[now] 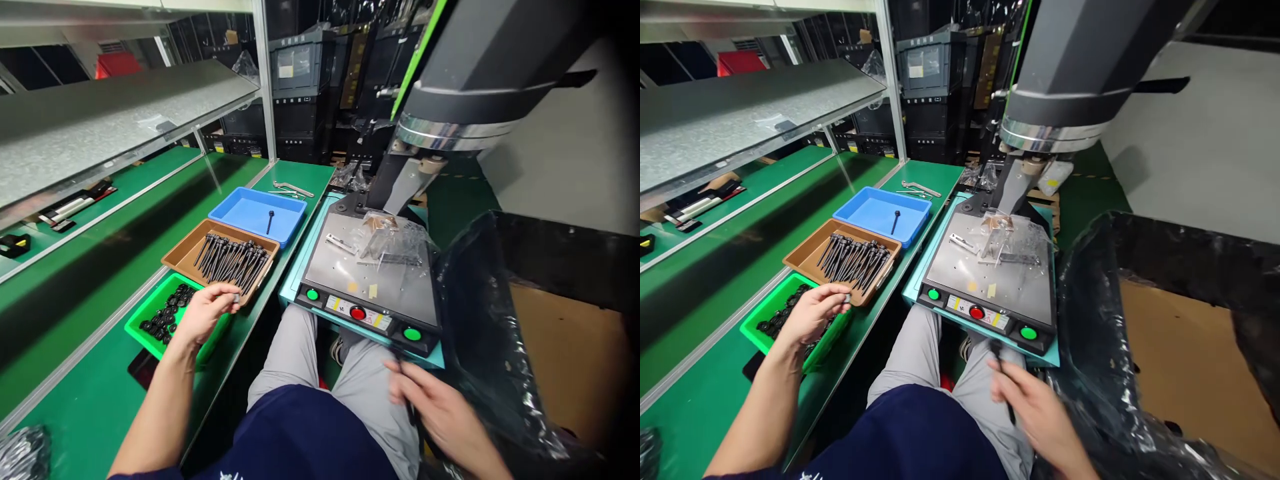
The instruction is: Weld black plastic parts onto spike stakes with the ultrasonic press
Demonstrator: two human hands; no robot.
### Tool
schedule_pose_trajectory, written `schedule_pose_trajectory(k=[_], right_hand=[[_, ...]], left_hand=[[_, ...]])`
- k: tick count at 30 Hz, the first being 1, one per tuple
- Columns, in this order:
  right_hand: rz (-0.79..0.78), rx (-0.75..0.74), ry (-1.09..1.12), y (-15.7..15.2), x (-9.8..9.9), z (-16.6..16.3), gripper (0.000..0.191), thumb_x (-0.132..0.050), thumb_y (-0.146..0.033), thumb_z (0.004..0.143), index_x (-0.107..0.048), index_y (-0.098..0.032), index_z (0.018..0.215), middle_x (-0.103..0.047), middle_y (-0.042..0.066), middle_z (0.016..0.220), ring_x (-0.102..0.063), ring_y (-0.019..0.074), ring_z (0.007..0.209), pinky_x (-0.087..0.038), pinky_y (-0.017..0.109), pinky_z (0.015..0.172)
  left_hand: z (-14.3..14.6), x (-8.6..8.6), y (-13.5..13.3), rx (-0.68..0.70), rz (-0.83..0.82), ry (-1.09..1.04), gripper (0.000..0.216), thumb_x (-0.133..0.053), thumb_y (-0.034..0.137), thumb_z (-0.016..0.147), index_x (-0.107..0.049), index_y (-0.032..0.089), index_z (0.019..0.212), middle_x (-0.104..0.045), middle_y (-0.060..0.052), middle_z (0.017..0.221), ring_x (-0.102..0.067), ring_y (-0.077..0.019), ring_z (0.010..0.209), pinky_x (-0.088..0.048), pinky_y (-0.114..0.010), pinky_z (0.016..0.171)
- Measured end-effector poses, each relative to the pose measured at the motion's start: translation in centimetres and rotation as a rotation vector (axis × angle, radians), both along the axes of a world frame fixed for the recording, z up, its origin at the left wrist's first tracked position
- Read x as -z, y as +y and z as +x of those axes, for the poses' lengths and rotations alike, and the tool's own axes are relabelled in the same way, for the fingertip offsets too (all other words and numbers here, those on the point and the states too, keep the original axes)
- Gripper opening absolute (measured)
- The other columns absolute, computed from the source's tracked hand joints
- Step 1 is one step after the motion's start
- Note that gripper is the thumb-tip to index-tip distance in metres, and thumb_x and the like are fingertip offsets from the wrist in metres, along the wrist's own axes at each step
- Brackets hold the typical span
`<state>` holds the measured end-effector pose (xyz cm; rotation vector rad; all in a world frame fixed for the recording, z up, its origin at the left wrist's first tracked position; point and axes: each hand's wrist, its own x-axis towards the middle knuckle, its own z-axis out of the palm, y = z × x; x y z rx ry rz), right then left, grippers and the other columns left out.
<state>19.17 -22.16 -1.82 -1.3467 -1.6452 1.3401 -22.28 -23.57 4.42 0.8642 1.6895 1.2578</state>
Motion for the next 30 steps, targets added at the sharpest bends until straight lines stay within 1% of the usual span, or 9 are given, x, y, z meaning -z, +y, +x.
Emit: schedule_pose_trajectory(k=[2, 5, 7, 10, 15, 19, 24, 27, 30], right_hand=[[-0.062, -0.136, 0.101, 0.7, 0.3, -3.7, 0.039, -0.052, -0.053, 0.090, -0.069, -0.020, 0.102, -0.062, 0.004, 0.074, -0.059, 0.0187, 0.064, -0.052, 0.031, 0.059], [0.028, -0.264, 0.099, 1.4, 0.3, -7.7, 0.032, -0.045, -0.042, 0.096, -0.069, -0.020, 0.094, -0.058, 0.003, 0.075, -0.053, 0.0144, 0.061, -0.045, 0.028, 0.056], [0.102, -0.263, 0.079, 1.6, 0.0, -8.5, 0.030, -0.044, -0.037, 0.097, -0.069, -0.020, 0.098, -0.059, 0.002, 0.076, -0.052, 0.0135, 0.062, -0.043, 0.027, 0.058], [0.154, -0.237, 0.059, 1.6, -0.4, -7.7, 0.028, -0.044, -0.033, 0.098, -0.069, -0.020, 0.099, -0.059, 0.002, 0.077, -0.053, 0.0139, 0.065, -0.042, 0.027, 0.062], [0.210, -0.181, -0.007, 1.4, -0.6, -5.8, 0.028, -0.045, -0.031, 0.098, -0.069, -0.021, 0.106, -0.059, 0.002, 0.077, -0.055, 0.0156, 0.071, -0.042, 0.028, 0.065], [0.235, -0.141, -0.065, 1.6, -0.6, -5.3, 0.032, -0.043, -0.031, 0.098, -0.067, -0.022, 0.117, -0.061, 0.004, 0.081, -0.057, 0.0169, 0.073, -0.044, 0.030, 0.066], [0.310, -0.061, -0.137, 1.7, -0.2, -4.9, 0.034, -0.042, -0.031, 0.099, -0.065, -0.022, 0.122, -0.065, 0.007, 0.090, -0.060, 0.0196, 0.080, -0.049, 0.033, 0.073], [0.355, -0.045, -0.178, 1.6, 0.2, -4.8, 0.035, -0.040, -0.032, 0.099, -0.062, -0.023, 0.125, -0.064, 0.008, 0.091, -0.061, 0.0208, 0.082, -0.049, 0.034, 0.075], [0.361, -0.034, -0.207, 1.5, 0.3, -4.8, 0.036, -0.040, -0.032, 0.100, -0.062, -0.023, 0.126, -0.064, 0.008, 0.094, -0.062, 0.0218, 0.086, -0.049, 0.035, 0.078]], left_hand=[[3.8, 0.3, 1.4, 0.112, 0.066, -0.192, 0.038, -0.082, 0.036, 0.060, -0.070, 0.014, 0.089, -0.071, -0.006, 0.083, -0.067, -0.0162, 0.069, -0.055, -0.030, 0.069], [8.5, 1.1, 2.9, 0.245, 0.110, -0.412, 0.032, -0.085, 0.030, 0.061, -0.071, 0.014, 0.085, -0.071, -0.006, 0.083, -0.067, -0.0145, 0.069, -0.054, -0.027, 0.065], [10.7, 1.8, 3.6, 0.332, 0.098, -0.475, 0.028, -0.085, 0.027, 0.062, -0.072, 0.014, 0.082, -0.072, -0.006, 0.084, -0.064, -0.0112, 0.066, -0.051, -0.023, 0.063], [12.8, 2.7, 4.2, 0.425, 0.066, -0.488, 0.025, -0.085, 0.024, 0.063, -0.074, 0.013, 0.083, -0.071, -0.007, 0.084, -0.058, -0.0078, 0.062, -0.048, -0.020, 0.060], [14.6, 4.0, 5.2, 0.478, 0.094, -0.448, 0.022, -0.083, 0.027, 0.066, -0.076, 0.016, 0.083, -0.068, -0.007, 0.098, -0.057, -0.0076, 0.065, -0.046, -0.021, 0.057], [15.1, 4.5, 5.7, 0.533, 0.144, -0.252, 0.022, -0.077, 0.034, 0.073, -0.077, 0.019, 0.090, -0.065, -0.007, 0.101, -0.056, -0.0079, 0.063, -0.049, -0.025, 0.060], [15.4, 4.6, 5.8, 0.614, 0.267, 0.020, 0.024, -0.067, 0.037, 0.083, -0.076, 0.022, 0.100, -0.066, -0.010, 0.104, -0.063, -0.0182, 0.086, -0.054, -0.032, 0.076], [15.4, 4.5, 5.9, 0.646, 0.278, 0.074, 0.025, -0.067, 0.035, 0.083, -0.076, 0.024, 0.103, -0.067, -0.009, 0.108, -0.063, -0.0215, 0.099, -0.052, -0.035, 0.088], [15.3, 4.3, 6.3, 0.671, 0.275, 0.097, 0.022, -0.069, 0.034, 0.082, -0.077, 0.024, 0.100, -0.069, -0.009, 0.104, -0.063, -0.0220, 0.103, -0.050, -0.036, 0.093]])
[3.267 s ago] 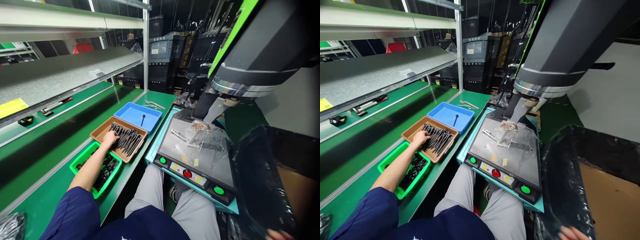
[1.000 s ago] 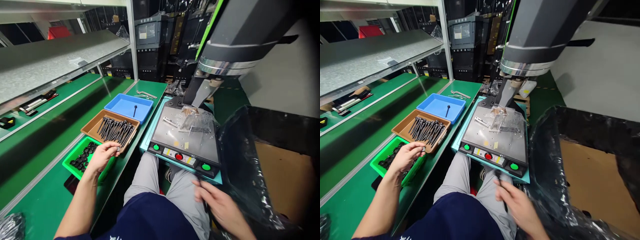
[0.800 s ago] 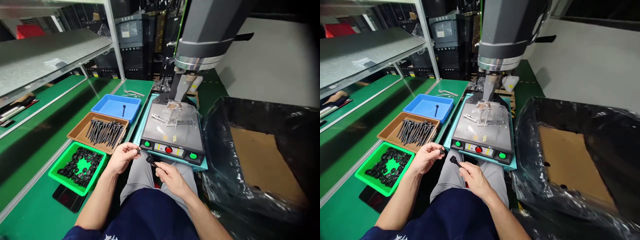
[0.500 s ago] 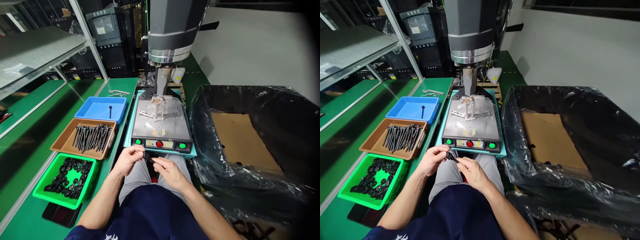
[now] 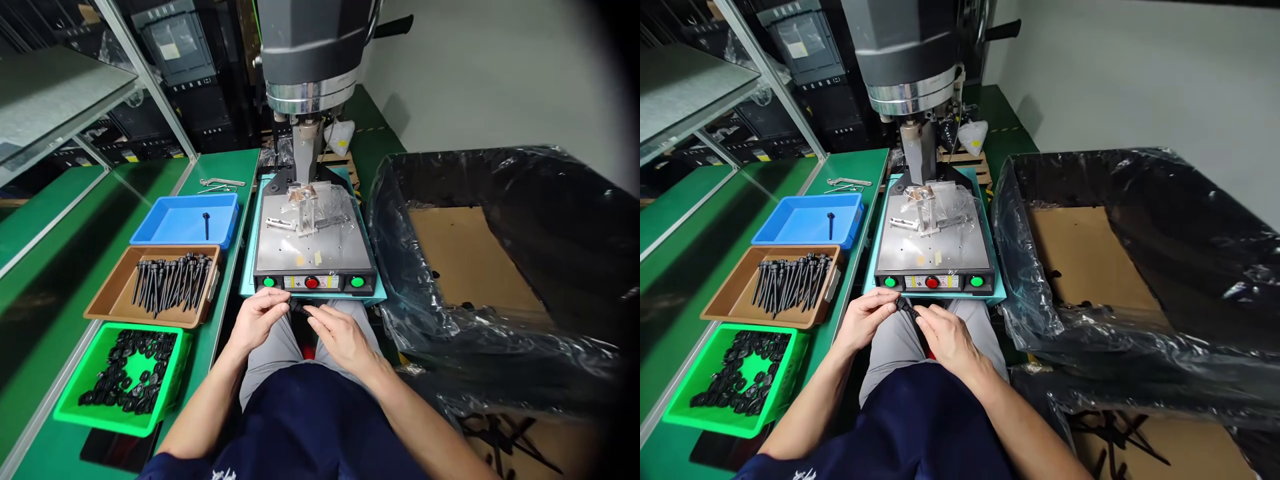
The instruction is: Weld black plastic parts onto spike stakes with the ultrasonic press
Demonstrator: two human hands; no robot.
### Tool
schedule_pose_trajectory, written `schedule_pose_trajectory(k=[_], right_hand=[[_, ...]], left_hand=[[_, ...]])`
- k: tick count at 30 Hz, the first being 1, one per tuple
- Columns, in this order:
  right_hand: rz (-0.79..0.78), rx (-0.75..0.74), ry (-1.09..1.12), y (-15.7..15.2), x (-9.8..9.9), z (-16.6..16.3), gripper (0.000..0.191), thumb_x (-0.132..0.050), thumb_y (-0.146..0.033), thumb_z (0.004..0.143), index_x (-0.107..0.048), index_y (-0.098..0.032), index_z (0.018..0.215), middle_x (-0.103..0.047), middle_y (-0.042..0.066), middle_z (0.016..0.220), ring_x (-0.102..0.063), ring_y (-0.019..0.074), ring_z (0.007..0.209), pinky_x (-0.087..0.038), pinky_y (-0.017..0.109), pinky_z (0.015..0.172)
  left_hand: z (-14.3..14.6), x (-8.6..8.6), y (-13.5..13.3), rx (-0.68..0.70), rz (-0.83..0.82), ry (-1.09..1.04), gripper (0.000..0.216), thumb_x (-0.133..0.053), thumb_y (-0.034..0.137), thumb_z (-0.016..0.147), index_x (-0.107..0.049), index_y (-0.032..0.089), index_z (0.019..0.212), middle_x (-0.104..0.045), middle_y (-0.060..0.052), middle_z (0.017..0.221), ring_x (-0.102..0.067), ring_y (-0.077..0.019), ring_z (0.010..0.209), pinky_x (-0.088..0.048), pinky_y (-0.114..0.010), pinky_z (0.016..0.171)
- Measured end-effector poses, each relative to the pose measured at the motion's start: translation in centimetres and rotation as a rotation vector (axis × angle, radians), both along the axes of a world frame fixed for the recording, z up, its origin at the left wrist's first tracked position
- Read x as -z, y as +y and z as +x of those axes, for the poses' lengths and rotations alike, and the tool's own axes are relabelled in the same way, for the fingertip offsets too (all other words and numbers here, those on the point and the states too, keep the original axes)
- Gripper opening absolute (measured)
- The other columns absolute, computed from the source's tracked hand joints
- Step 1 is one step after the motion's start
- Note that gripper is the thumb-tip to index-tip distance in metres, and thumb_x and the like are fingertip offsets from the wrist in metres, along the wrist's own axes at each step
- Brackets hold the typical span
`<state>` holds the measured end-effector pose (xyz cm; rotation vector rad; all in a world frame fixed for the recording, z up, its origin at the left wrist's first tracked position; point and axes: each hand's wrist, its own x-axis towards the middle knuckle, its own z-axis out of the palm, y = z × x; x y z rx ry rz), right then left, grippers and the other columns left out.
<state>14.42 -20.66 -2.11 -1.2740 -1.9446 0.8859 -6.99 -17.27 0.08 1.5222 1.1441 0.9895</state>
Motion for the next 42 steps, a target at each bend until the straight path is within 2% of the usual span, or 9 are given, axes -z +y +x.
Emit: schedule_pose_trajectory(k=[6, 15, 22, 26, 29, 32, 36, 39, 42], right_hand=[[-0.212, -0.099, 0.098, 0.4, -0.6, 0.5, 0.027, -0.044, -0.028, 0.097, -0.069, -0.023, 0.103, -0.063, 0.002, 0.081, -0.058, 0.0169, 0.075, -0.045, 0.029, 0.068], [-0.511, 0.058, 0.618, 1.3, 1.9, -0.8, 0.033, -0.052, -0.049, 0.092, -0.060, -0.018, 0.082, -0.055, -0.001, 0.064, -0.047, 0.0098, 0.052, -0.039, 0.023, 0.050], [-0.624, 0.136, 0.950, 3.5, 2.9, 0.1, 0.039, -0.061, -0.055, 0.086, -0.059, -0.016, 0.089, -0.051, -0.002, 0.070, -0.036, 0.0050, 0.045, -0.020, 0.017, 0.036], [-0.660, 0.207, 0.994, 4.4, 3.4, 1.3, 0.039, -0.069, -0.051, 0.082, -0.061, -0.017, 0.100, -0.058, 0.003, 0.085, -0.045, 0.0068, 0.055, -0.028, 0.017, 0.041], [-0.664, 0.200, 1.011, 4.7, 3.4, 1.3, 0.039, -0.073, -0.047, 0.079, -0.064, -0.016, 0.101, -0.059, 0.005, 0.089, -0.049, 0.0090, 0.061, -0.034, 0.019, 0.047], [-0.689, 0.145, 1.000, 5.2, 3.4, 0.4, 0.036, -0.077, -0.043, 0.075, -0.065, -0.016, 0.095, -0.060, 0.004, 0.086, -0.051, 0.0101, 0.063, -0.037, 0.021, 0.050], [-0.769, 0.092, 0.993, 6.6, 4.1, -1.8, 0.036, -0.081, -0.040, 0.067, -0.062, -0.017, 0.088, -0.061, 0.002, 0.079, -0.052, 0.0108, 0.061, -0.037, 0.022, 0.050], [-0.836, 0.050, 1.014, 8.3, 5.1, -4.2, 0.045, -0.081, -0.041, 0.065, -0.061, -0.018, 0.098, -0.062, 0.002, 0.077, -0.051, 0.0104, 0.057, -0.036, 0.022, 0.049], [-0.879, -0.031, 1.015, 10.7, 6.1, -7.1, 0.048, -0.080, -0.043, 0.065, -0.061, -0.017, 0.100, -0.063, 0.003, 0.076, -0.050, 0.0103, 0.054, -0.034, 0.023, 0.047]], left_hand=[[0.0, 0.0, 0.8, 0.103, -0.071, 0.030, 0.023, -0.071, 0.034, 0.080, -0.077, 0.023, 0.098, -0.071, -0.008, 0.098, -0.065, -0.0214, 0.095, -0.052, -0.035, 0.088], [3.8, 1.2, 2.3, 0.002, 0.009, -0.093, 0.019, -0.073, 0.034, 0.078, -0.075, 0.021, 0.091, -0.072, -0.010, 0.101, -0.067, -0.0220, 0.094, -0.052, -0.037, 0.085], [6.1, 2.5, 3.6, 0.131, 0.079, -0.019, 0.016, -0.068, 0.034, 0.082, -0.075, 0.021, 0.089, -0.072, -0.011, 0.106, -0.064, -0.0232, 0.104, -0.047, -0.042, 0.097], [5.0, 4.3, 8.2, -0.040, 0.079, 0.009, 0.028, -0.067, 0.037, 0.082, -0.072, 0.019, 0.103, -0.067, -0.013, 0.116, -0.061, -0.0243, 0.111, -0.046, -0.042, 0.098], [3.5, 4.8, 14.4, -0.288, 0.083, 0.018, 0.047, -0.066, 0.039, 0.082, -0.062, 0.014, 0.121, -0.061, -0.018, 0.125, -0.057, -0.0259, 0.116, -0.046, -0.041, 0.097], [2.8, 4.3, 20.4, -0.336, 0.130, 0.039, 0.068, -0.073, 0.035, 0.075, -0.050, 0.013, 0.134, -0.050, -0.020, 0.139, -0.048, -0.0271, 0.128, -0.040, -0.038, 0.102], [2.9, 2.7, 24.3, -0.134, -0.065, -0.009, 0.062, -0.084, 0.034, 0.061, -0.061, 0.011, 0.115, -0.069, -0.013, 0.103, -0.065, -0.0229, 0.096, -0.048, -0.035, 0.087], [3.0, 1.3, 23.7, 0.046, -0.208, -0.073, 0.038, -0.083, 0.039, 0.061, -0.065, 0.012, 0.080, -0.066, -0.004, 0.068, -0.064, -0.0167, 0.066, -0.051, -0.032, 0.073], [3.4, -0.1, 21.8, 0.141, -0.318, -0.267, 0.034, -0.081, 0.040, 0.066, -0.060, 0.014, 0.073, -0.064, -0.001, 0.064, -0.063, -0.0130, 0.058, -0.053, -0.031, 0.068]])
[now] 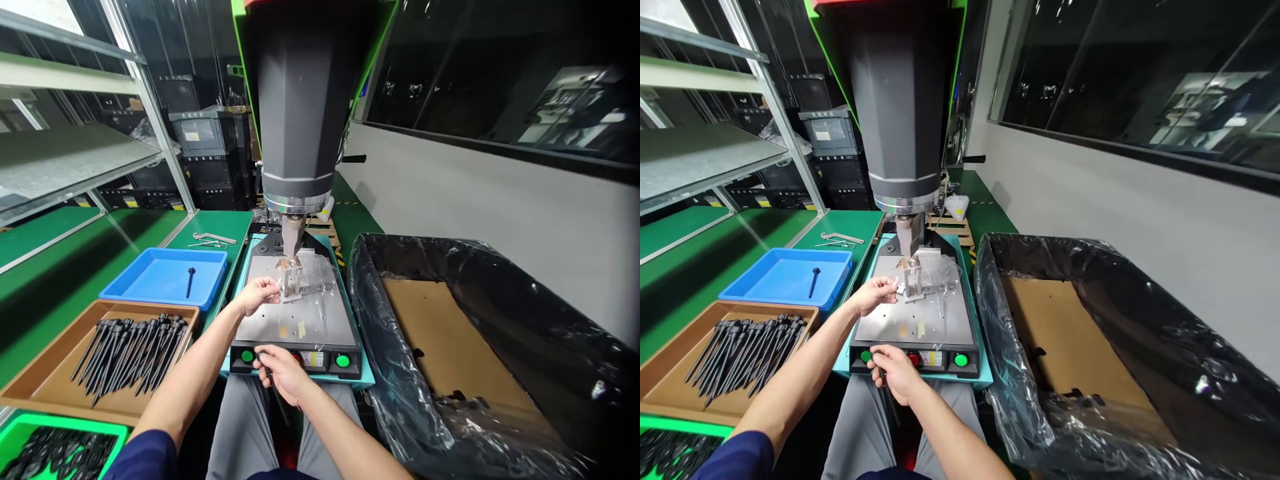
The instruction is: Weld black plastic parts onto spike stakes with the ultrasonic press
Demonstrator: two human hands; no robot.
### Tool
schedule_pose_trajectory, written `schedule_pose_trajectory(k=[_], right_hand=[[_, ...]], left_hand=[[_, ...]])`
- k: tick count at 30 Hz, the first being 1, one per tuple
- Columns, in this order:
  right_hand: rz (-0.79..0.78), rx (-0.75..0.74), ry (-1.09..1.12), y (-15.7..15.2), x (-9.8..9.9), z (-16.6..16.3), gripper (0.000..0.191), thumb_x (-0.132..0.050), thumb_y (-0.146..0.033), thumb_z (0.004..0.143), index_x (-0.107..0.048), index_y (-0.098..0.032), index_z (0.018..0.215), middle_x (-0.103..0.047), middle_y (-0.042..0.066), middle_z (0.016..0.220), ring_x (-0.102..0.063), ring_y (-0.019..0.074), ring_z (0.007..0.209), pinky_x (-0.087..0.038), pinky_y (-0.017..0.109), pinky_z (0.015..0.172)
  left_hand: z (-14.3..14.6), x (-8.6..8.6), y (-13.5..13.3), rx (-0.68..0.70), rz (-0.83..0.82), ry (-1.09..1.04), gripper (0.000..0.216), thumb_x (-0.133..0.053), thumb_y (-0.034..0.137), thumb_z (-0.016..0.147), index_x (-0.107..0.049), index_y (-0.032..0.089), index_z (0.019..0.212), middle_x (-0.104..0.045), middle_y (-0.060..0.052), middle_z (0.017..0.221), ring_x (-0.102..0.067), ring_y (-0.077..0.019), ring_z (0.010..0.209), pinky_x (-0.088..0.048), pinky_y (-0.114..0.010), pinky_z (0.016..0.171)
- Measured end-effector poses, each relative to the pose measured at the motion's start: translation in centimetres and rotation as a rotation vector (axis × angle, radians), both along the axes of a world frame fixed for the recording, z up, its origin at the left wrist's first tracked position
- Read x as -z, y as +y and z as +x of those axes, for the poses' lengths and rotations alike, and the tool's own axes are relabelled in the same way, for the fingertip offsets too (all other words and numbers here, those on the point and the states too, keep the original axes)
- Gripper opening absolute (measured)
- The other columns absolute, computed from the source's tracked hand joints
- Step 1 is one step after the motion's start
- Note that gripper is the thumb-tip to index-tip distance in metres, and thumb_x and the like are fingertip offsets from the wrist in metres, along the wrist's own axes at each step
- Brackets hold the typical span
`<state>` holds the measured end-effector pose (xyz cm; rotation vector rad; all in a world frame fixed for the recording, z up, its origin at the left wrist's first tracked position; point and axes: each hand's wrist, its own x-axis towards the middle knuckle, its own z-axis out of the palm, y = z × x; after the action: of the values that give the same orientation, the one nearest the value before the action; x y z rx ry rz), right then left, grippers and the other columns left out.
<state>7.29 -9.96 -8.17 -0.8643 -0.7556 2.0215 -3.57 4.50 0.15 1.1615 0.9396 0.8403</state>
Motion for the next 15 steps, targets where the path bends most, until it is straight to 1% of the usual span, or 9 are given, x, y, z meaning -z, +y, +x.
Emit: schedule_pose_trajectory(k=[1, 2, 4, 6, 8, 10, 11, 13, 15], right_hand=[[0.033, 0.005, 0.000, 1.1, 0.2, -1.0, 0.045, -0.079, -0.044, 0.065, -0.062, -0.016, 0.097, -0.062, 0.003, 0.075, -0.050, 0.0106, 0.053, -0.034, 0.023, 0.046], [0.084, 0.042, -0.009, 2.2, 0.3, -1.8, 0.042, -0.077, -0.045, 0.067, -0.062, -0.016, 0.093, -0.062, 0.004, 0.075, -0.050, 0.0111, 0.052, -0.035, 0.023, 0.045], [0.212, 0.192, -0.045, 4.8, 0.3, -2.7, 0.037, -0.072, -0.048, 0.070, -0.061, -0.018, 0.088, -0.061, 0.003, 0.076, -0.052, 0.0129, 0.054, -0.037, 0.025, 0.046], [0.328, 0.367, -0.091, 7.3, 0.1, -2.4, 0.033, -0.067, -0.048, 0.074, -0.061, -0.020, 0.088, -0.061, 0.003, 0.081, -0.057, 0.0160, 0.065, -0.043, 0.027, 0.053], [0.472, 0.516, -0.183, 9.5, -0.3, -0.9, 0.030, -0.063, -0.047, 0.076, -0.062, -0.022, 0.092, -0.063, 0.004, 0.089, -0.060, 0.0196, 0.082, -0.049, 0.032, 0.069], [0.626, 0.638, -0.322, 11.0, -0.7, 1.3, 0.030, -0.064, -0.044, 0.075, -0.063, -0.023, 0.097, -0.065, 0.005, 0.097, -0.060, 0.0230, 0.093, -0.048, 0.037, 0.083], [0.667, 0.676, -0.382, 11.6, -0.9, 2.4, 0.032, -0.066, -0.041, 0.074, -0.063, -0.023, 0.099, -0.066, 0.006, 0.099, -0.060, 0.0242, 0.095, -0.047, 0.040, 0.088], [0.675, 0.707, -0.462, 12.3, -1.6, 4.3, 0.034, -0.068, -0.036, 0.072, -0.064, -0.023, 0.104, -0.067, 0.007, 0.100, -0.060, 0.0256, 0.096, -0.045, 0.043, 0.092], [0.701, 0.753, -0.559, 12.9, -2.5, 5.6, 0.033, -0.065, -0.035, 0.075, -0.064, -0.022, 0.106, -0.066, 0.009, 0.105, -0.059, 0.0264, 0.100, -0.045, 0.044, 0.093]], left_hand=[[0.2, -0.4, -0.6, 0.009, -0.049, -0.085, 0.032, -0.081, 0.038, 0.067, -0.060, 0.014, 0.074, -0.065, -0.001, 0.067, -0.064, -0.0130, 0.059, -0.054, -0.030, 0.068], [0.5, -0.8, -1.1, 0.009, -0.097, -0.162, 0.030, -0.080, 0.036, 0.069, -0.060, 0.014, 0.076, -0.067, -0.002, 0.072, -0.066, -0.0138, 0.062, -0.055, -0.030, 0.068], [1.0, -1.4, -1.8, -0.020, -0.183, -0.271, 0.025, -0.077, 0.031, 0.072, -0.061, 0.014, 0.080, -0.070, -0.006, 0.082, -0.069, -0.0166, 0.069, -0.057, -0.030, 0.066], [1.6, -1.7, -2.2, -0.070, -0.258, -0.352, 0.021, -0.074, 0.027, 0.076, -0.061, 0.013, 0.084, -0.072, -0.010, 0.088, -0.071, -0.0188, 0.073, -0.059, -0.029, 0.063], [2.0, -1.7, -2.4, -0.117, -0.295, -0.405, 0.017, -0.070, 0.024, 0.079, -0.059, 0.012, 0.086, -0.072, -0.011, 0.088, -0.072, -0.0194, 0.073, -0.059, -0.028, 0.061], [2.4, -1.5, -2.6, -0.152, -0.297, -0.445, 0.015, -0.068, 0.021, 0.080, -0.058, 0.012, 0.087, -0.073, -0.012, 0.087, -0.072, -0.0197, 0.072, -0.060, -0.028, 0.062], [2.6, -1.3, -2.8, -0.168, -0.290, -0.461, 0.015, -0.068, 0.021, 0.080, -0.058, 0.012, 0.088, -0.073, -0.012, 0.086, -0.073, -0.0199, 0.072, -0.060, -0.028, 0.062], [2.9, -1.0, -3.1, -0.194, -0.277, -0.482, 0.016, -0.068, 0.021, 0.079, -0.057, 0.013, 0.087, -0.073, -0.011, 0.084, -0.073, -0.0199, 0.071, -0.060, -0.027, 0.062], [3.2, -0.8, -3.4, -0.197, -0.274, -0.491, 0.017, -0.069, 0.022, 0.079, -0.057, 0.014, 0.086, -0.073, -0.011, 0.083, -0.072, -0.0195, 0.070, -0.060, -0.026, 0.060]])
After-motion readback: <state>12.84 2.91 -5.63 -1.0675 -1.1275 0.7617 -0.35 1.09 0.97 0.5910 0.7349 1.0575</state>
